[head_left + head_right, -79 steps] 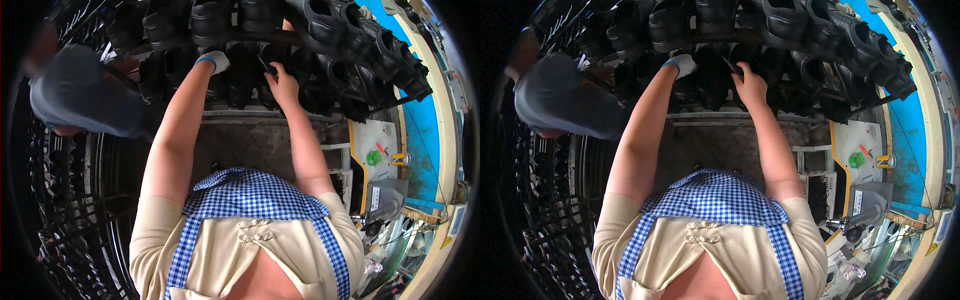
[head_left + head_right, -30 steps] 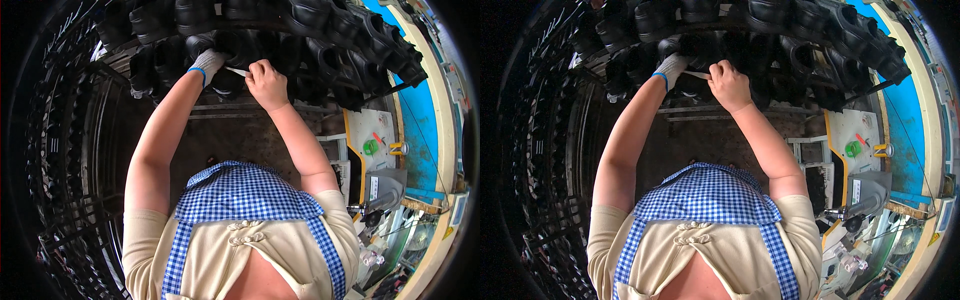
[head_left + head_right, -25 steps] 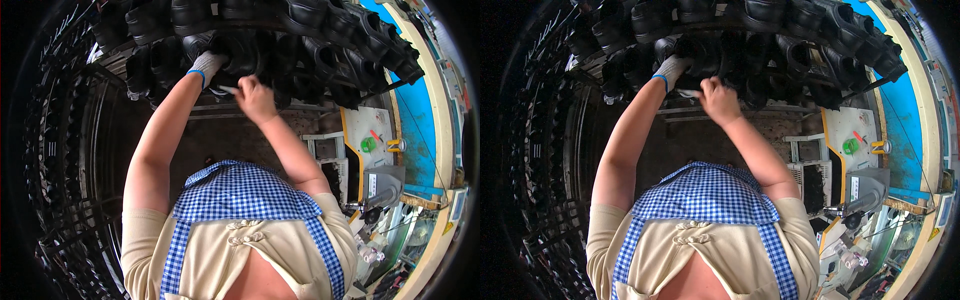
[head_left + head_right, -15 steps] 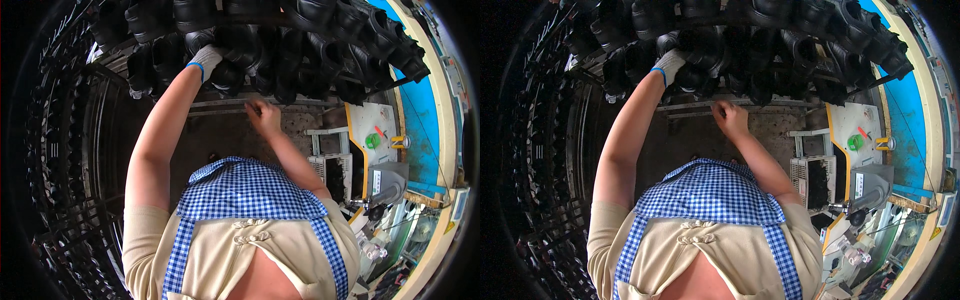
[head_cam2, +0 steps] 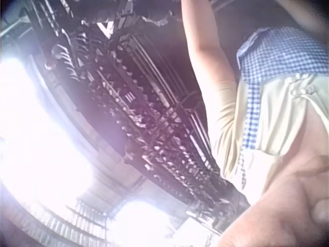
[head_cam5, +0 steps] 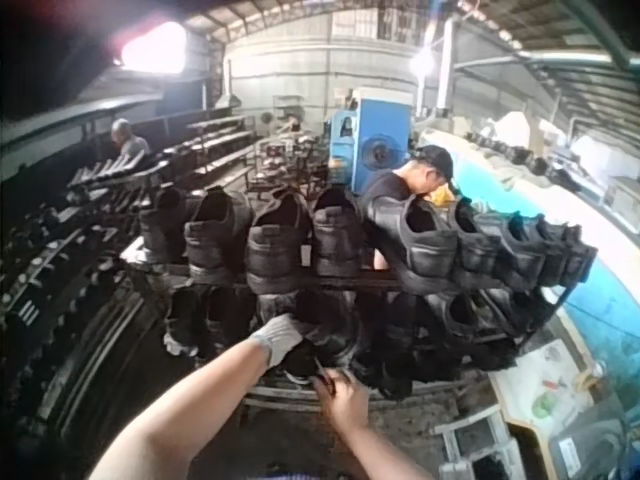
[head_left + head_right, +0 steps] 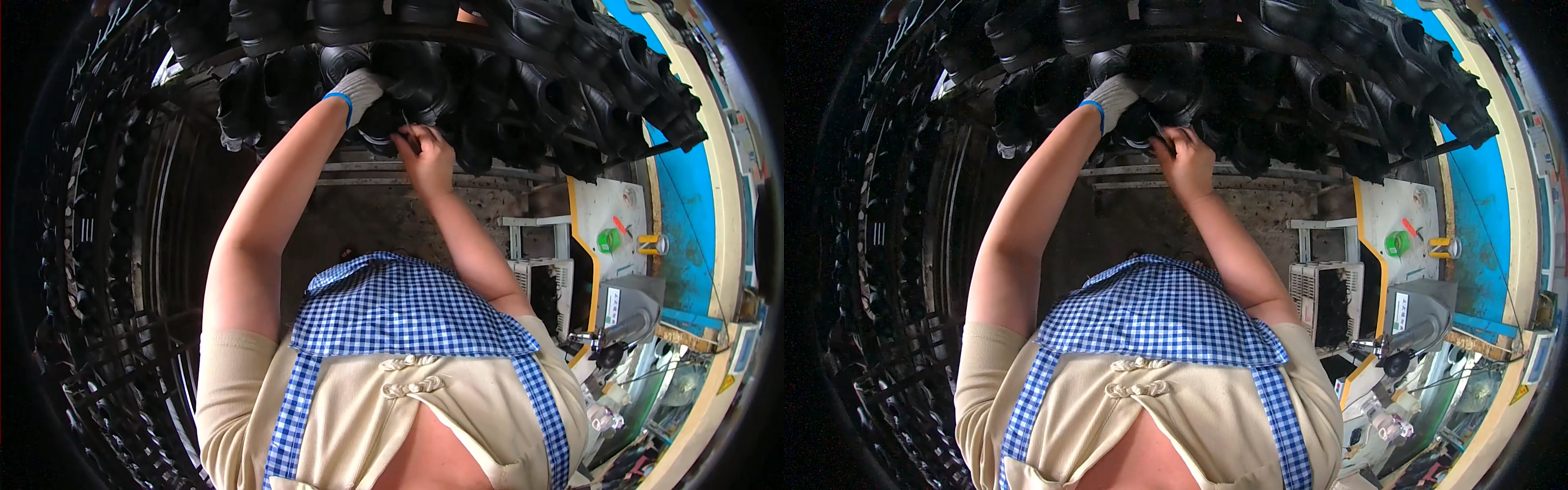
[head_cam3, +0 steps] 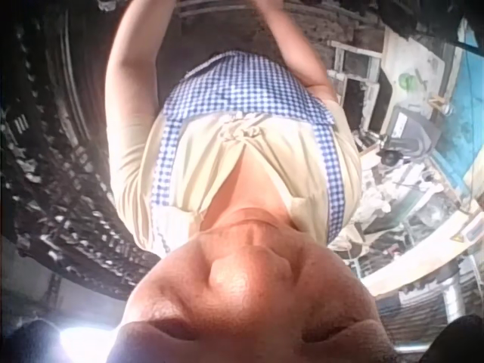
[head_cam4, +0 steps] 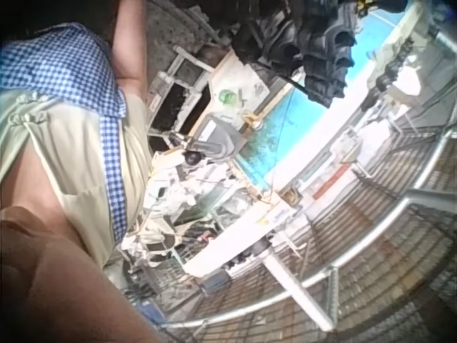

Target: The person picks up black shoes from a rack and inspects them by hand, using a small tool to probe the seams and edges. The person handles the shoes one at a time, turning them over to check different angles before placing them back on the rack.

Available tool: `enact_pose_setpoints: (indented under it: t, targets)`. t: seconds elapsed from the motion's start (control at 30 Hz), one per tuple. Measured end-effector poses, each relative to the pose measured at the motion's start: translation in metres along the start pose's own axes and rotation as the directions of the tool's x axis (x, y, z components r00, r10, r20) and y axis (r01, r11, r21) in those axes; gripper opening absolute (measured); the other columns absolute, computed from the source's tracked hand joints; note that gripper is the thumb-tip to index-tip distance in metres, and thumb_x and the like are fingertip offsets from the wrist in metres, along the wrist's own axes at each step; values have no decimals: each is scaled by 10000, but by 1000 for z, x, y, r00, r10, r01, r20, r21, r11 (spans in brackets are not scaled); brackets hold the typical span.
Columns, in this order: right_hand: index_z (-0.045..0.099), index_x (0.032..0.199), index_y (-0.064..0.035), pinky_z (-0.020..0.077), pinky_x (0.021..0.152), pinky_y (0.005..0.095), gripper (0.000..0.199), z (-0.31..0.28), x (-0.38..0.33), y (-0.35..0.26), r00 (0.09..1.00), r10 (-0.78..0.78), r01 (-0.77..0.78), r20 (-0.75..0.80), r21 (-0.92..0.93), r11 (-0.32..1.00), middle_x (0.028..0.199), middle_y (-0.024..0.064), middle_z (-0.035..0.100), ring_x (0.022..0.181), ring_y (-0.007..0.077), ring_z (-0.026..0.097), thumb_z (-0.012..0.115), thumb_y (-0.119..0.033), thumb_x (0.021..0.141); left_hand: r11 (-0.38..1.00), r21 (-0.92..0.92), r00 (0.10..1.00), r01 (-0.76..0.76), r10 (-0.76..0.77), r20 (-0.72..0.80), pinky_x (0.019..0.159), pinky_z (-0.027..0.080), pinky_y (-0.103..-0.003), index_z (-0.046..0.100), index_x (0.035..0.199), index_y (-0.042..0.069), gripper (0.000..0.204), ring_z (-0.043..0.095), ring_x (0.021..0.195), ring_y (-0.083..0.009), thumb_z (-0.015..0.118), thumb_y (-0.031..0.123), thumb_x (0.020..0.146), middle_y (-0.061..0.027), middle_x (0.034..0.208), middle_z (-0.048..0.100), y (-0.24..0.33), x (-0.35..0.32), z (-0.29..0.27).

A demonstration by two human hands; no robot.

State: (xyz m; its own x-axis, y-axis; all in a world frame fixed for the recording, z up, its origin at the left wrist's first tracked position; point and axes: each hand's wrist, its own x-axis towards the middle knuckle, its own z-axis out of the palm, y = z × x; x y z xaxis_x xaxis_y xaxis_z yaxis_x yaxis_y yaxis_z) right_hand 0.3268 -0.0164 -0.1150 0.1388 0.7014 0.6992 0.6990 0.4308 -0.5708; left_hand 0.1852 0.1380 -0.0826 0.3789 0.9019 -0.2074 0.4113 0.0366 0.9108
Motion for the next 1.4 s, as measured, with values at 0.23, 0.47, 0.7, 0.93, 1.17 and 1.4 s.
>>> enact_pose_setpoints:
  t: [0.23,0.47,0.7,0.93,1.17,1.4]
  targets:
    - [617,813,-64,530,591,392,139,-2,9,-13,991,14,15,134,-211,977,748,79,655,680,294,659,736,-121,769,961,261,995,-94,84,49,732,526,-351,705,1135,-2,289,678,889,-217,566,204,988,-144,1047,726,0,0,-1]
    - [597,805,-79,540,579,415,172,8,4,-6,985,4,32,173,-204,978,756,76,659,654,307,661,738,-139,726,810,543,975,-223,196,108,773,521,-346,700,1157,3,302,680,934,-214,519,189,1002,-174,1077,724,14,-11,-2]
    - [577,845,-98,539,554,382,202,7,-22,23,975,-109,139,195,-147,979,764,56,645,650,272,668,738,-142,731,906,413,994,-96,63,94,797,544,-349,712,1104,-40,295,699,913,-229,596,191,961,-155,1066,735,23,-22,8]
    - [570,890,-98,544,564,370,239,6,-6,7,961,-206,249,183,-252,935,995,88,638,724,260,678,758,-162,758,870,456,982,-184,149,113,823,539,-358,707,1125,-29,278,688,961,-245,596,156,950,-168,1105,727,19,-20,2]
    - [556,987,-105,545,602,420,345,12,-20,10,954,-169,220,246,-197,955,948,101,613,734,310,664,787,-151,735,954,270,992,128,-126,-26,818,522,-405,727,1122,79,344,688,999,-364,609,311,897,-208,1058,717,30,-27,10]
    - [561,1017,-105,550,644,446,280,-7,-115,34,748,2,25,664,-31,999,918,102,625,767,327,674,744,-191,823,992,28,989,120,-117,-93,765,517,-382,736,1052,-1,438,702,895,-303,666,390,868,-216,939,729,-23,0,3]
